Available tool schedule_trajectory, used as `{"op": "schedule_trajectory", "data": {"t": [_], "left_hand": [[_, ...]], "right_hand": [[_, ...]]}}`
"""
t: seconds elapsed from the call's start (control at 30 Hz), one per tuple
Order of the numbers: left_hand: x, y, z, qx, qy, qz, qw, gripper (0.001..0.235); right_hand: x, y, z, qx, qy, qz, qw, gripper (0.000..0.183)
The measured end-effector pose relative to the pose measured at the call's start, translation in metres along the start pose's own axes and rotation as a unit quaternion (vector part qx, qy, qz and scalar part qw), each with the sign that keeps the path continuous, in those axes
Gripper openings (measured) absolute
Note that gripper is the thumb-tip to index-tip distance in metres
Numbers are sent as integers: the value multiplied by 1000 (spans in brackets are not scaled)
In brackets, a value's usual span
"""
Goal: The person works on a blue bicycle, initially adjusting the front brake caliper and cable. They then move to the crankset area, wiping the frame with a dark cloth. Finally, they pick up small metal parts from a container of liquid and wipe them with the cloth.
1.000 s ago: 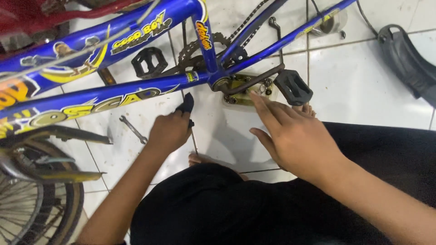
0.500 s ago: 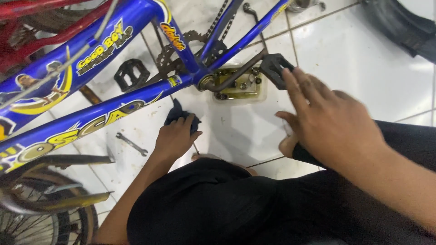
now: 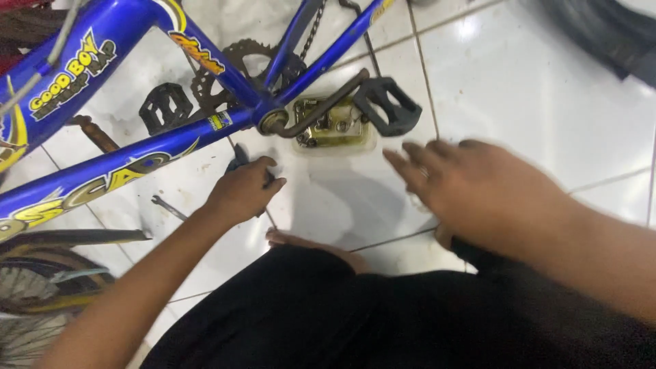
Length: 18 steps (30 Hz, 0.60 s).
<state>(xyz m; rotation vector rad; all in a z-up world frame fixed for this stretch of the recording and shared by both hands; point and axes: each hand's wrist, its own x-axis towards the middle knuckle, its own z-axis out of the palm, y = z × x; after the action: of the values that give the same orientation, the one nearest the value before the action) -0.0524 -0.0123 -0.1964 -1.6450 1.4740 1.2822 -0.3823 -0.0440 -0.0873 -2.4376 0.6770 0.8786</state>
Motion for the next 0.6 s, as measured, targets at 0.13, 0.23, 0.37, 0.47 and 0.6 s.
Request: {"op": "schedule_trajectory", "data": {"t": [0.13, 0.23, 0.37, 0.47, 0.6], "left_hand": [[38, -9, 9, -99, 15, -35, 994, 48], [42, 9, 4, -139, 57, -41, 988, 49], [54, -1, 35, -125, 141, -30, 982, 43], [56, -5, 43, -190, 147, 5, 971, 34], [51, 4, 49, -278, 65, 3, 958, 37]], "right_hand": [[11, 8, 31, -114, 76, -73, 988, 124], [32, 14, 47, -134, 72, -94, 984, 75], [45, 10, 36, -31, 21, -97, 995, 58], [55, 12, 30, 30, -87, -81, 992, 56], [72, 23, 35, 26, -146, -42, 988, 60]]}}
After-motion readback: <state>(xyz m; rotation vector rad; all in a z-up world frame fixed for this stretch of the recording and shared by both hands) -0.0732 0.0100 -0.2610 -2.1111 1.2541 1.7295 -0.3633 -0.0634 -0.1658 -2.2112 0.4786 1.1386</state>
